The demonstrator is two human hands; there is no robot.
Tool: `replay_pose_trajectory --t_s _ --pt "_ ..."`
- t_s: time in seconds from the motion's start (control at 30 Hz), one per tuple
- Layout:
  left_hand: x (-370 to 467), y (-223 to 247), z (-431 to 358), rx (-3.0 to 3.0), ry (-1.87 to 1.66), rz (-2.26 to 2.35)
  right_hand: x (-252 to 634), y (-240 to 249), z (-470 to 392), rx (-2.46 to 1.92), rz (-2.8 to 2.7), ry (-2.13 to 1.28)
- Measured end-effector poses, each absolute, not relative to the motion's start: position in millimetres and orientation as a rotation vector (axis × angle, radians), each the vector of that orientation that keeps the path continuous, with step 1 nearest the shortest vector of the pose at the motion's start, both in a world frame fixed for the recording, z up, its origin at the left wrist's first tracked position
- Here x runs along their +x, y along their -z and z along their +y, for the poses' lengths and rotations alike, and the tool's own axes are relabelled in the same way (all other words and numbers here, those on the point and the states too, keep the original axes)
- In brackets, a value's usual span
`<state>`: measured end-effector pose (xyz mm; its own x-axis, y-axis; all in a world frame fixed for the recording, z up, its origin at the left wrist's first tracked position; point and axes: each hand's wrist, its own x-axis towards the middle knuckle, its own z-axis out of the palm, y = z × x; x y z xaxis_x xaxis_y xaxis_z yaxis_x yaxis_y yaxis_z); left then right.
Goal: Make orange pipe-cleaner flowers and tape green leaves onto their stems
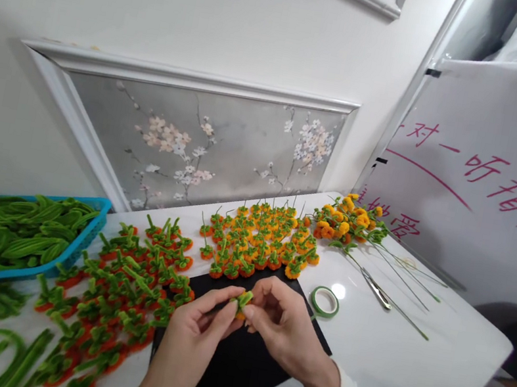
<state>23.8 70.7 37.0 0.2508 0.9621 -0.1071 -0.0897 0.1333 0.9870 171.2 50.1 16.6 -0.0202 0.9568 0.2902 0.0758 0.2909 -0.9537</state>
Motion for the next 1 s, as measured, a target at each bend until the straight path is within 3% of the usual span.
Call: replay_pose_trajectory --t_s 0.37,0.63,1.0 --pt "23 -42 70 1.038 -0.954 0.976 173 -22 48 -1.062 -1.674 -0.54" --pt "22 -45 72 1.099 -0.967 1.039 179 -25 51 -1.048 -1.715 -0.56" --pt "18 -25 73 1.72 -1.095 1.092 176 -26 48 -1.024 -1.762 -0.447"
